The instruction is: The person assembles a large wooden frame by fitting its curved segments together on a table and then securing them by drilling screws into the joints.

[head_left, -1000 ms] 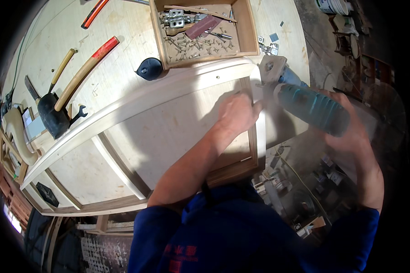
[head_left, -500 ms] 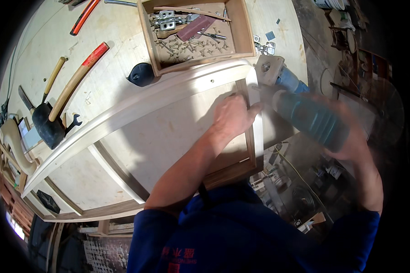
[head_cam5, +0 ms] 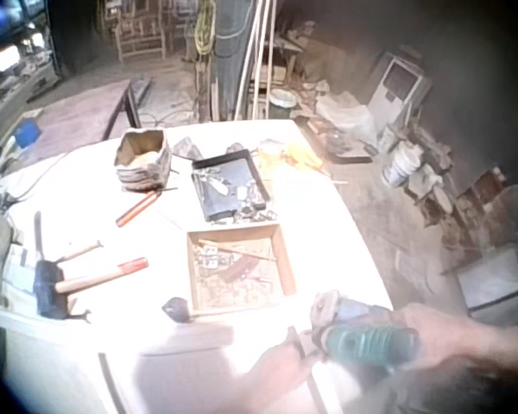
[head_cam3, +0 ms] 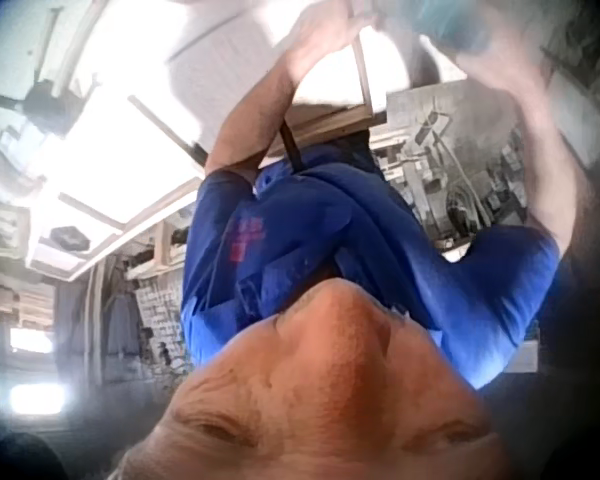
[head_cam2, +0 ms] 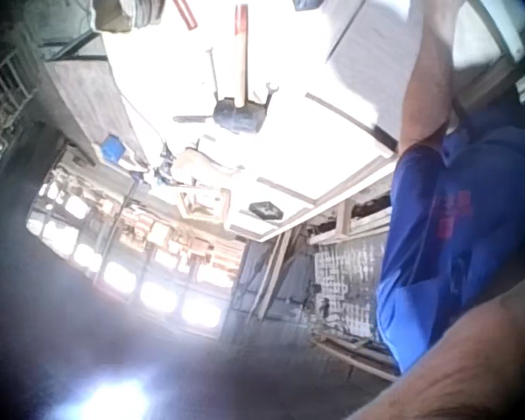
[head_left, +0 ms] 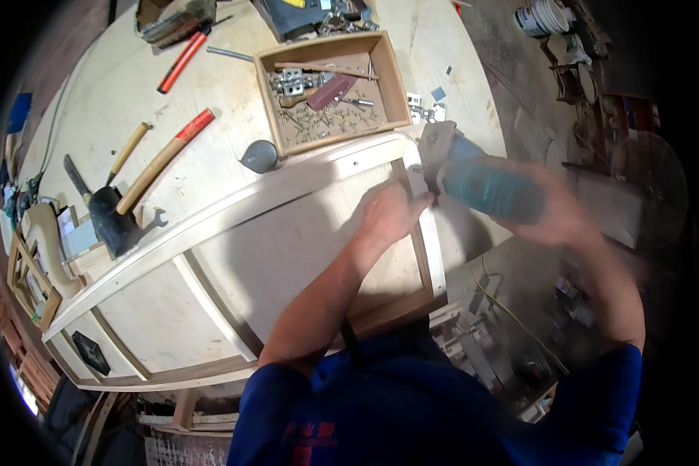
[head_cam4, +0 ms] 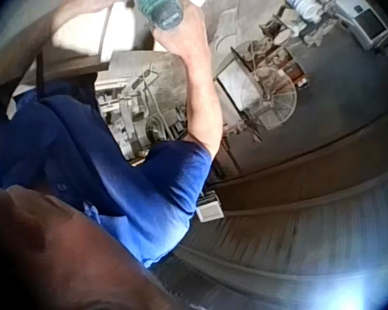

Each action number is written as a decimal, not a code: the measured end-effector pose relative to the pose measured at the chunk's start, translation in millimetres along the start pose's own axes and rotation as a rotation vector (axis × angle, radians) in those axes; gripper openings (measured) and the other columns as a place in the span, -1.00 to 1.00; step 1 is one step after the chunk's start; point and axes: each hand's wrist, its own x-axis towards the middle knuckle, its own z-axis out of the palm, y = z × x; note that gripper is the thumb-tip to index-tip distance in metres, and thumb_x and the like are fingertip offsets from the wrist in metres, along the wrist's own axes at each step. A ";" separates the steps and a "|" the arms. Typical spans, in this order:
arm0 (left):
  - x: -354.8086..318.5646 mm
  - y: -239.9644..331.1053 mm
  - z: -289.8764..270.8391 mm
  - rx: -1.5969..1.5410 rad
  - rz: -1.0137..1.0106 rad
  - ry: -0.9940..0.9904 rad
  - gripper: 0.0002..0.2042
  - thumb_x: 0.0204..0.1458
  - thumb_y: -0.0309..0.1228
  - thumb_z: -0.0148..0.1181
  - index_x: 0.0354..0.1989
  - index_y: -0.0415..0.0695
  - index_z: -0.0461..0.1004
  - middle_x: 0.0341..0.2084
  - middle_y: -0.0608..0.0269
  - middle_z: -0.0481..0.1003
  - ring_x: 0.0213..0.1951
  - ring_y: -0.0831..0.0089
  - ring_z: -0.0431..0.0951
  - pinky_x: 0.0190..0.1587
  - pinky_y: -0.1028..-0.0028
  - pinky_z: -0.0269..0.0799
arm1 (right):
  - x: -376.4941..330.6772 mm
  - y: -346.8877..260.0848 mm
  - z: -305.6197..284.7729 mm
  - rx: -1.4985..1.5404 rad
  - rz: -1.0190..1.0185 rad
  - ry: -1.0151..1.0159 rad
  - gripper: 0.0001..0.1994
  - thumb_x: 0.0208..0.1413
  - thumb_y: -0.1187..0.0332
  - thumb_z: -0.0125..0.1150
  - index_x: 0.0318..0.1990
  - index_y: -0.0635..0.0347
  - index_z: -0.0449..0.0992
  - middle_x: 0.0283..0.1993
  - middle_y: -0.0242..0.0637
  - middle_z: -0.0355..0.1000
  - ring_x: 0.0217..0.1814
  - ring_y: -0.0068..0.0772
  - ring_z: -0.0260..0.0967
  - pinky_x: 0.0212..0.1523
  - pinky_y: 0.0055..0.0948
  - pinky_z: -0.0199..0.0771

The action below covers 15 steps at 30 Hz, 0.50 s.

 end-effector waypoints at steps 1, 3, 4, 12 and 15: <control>-4.5 3.0 2.9 0.035 -0.003 0.001 -0.50 0.18 0.00 0.24 -0.28 -0.34 0.59 -0.41 -0.20 0.60 -0.26 -0.19 0.62 -0.12 0.07 0.51 | -4.1 0.8 -1.7 0.017 -0.015 0.012 -0.40 -0.10 0.45 0.30 0.23 0.11 0.47 -0.06 0.05 0.59 -0.04 0.09 0.58 0.06 -0.25 0.54; -22.8 5.4 4.2 0.025 0.016 0.102 -0.51 0.19 -0.02 0.23 -0.33 -0.34 0.56 -0.40 -0.21 0.59 -0.26 -0.19 0.61 -0.12 0.07 0.50 | -9.5 -2.5 -4.8 -0.024 0.064 0.024 -0.40 -0.11 0.44 0.30 0.22 0.11 0.48 -0.05 0.04 0.59 -0.02 0.07 0.58 0.07 -0.24 0.54; -27.8 2.4 4.2 0.018 0.023 0.148 -0.52 0.20 -0.03 0.22 -0.36 -0.34 0.54 -0.40 -0.22 0.58 -0.26 -0.19 0.61 -0.12 0.08 0.49 | -11.4 -1.7 -6.1 0.004 0.080 0.034 -0.41 -0.11 0.44 0.30 0.20 0.12 0.49 -0.05 0.03 0.60 -0.02 0.04 0.58 0.07 -0.25 0.53; -67.1 -106.8 14.4 0.024 0.181 0.427 -0.87 0.05 -0.60 0.04 -0.21 -0.25 0.38 -0.32 -0.15 0.45 -0.17 -0.21 0.48 -0.09 0.01 0.39 | -40.1 31.5 1.1 0.229 0.149 0.056 -0.46 -0.15 0.45 0.34 0.11 0.24 0.54 -0.11 -0.09 0.61 -0.05 -0.22 0.56 0.09 -0.35 0.50; -80.6 -90.9 5.1 0.260 0.238 0.360 -0.81 -0.05 -0.66 0.05 -0.23 -0.21 0.41 -0.32 -0.11 0.46 -0.19 -0.13 0.47 -0.11 0.03 0.41 | -70.1 69.7 29.0 0.466 0.103 0.256 -0.49 -0.15 0.47 0.37 0.08 0.26 0.55 -0.13 -0.23 0.61 -0.07 -0.37 0.54 0.06 -0.38 0.51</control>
